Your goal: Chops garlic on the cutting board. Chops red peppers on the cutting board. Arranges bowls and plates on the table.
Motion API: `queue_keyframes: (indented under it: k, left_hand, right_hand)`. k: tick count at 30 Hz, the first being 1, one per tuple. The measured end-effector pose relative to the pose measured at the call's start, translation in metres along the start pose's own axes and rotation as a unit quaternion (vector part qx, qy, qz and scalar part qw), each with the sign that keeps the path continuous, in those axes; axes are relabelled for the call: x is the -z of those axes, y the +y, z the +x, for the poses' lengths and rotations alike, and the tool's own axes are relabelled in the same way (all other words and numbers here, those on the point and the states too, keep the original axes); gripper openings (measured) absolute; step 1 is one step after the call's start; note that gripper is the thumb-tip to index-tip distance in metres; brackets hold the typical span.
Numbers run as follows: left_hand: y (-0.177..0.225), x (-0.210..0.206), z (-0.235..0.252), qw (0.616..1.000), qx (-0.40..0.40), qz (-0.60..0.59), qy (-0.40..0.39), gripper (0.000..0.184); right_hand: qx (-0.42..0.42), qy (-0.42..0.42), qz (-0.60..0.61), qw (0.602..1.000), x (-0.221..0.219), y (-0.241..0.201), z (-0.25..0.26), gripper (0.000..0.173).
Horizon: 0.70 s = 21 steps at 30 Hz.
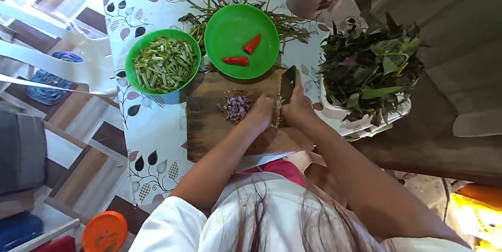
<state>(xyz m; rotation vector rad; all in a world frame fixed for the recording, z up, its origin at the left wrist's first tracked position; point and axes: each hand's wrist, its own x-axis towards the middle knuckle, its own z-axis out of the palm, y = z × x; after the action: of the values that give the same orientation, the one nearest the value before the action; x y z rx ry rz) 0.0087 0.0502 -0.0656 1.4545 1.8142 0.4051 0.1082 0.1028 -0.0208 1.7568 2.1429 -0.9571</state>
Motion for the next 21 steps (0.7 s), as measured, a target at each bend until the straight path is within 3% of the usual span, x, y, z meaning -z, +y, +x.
queue_keyframes:
  k: [4, 8, 12, 16, 21]
  left_hand:
    - [-0.007, 0.002, -0.013, 0.999, -0.039, -0.020, 0.015, 0.034]
    - [-0.011, -0.003, -0.022, 1.000, -0.022, -0.018, -0.009, 0.043]
    - [-0.010, -0.015, -0.022, 0.998, -0.028, -0.042, 0.025, 0.034]
    - [-0.014, -0.021, -0.023, 0.995, -0.061, -0.046, 0.058, 0.023]
    - [-0.018, -0.024, -0.022, 0.991, -0.083, -0.046, 0.089, 0.016]
  right_hand:
    - [-0.015, -0.029, -0.019, 0.999, 0.013, -0.007, 0.006, 0.073]
    - [-0.018, 0.017, 0.034, 0.999, -0.009, -0.006, 0.001, 0.074]
    - [-0.034, -0.030, -0.011, 0.999, 0.007, -0.014, -0.002, 0.067]
    - [-0.027, 0.021, 0.045, 0.998, -0.014, -0.008, -0.010, 0.069]
    - [-0.034, -0.021, 0.017, 0.999, 0.004, -0.015, -0.006, 0.068]
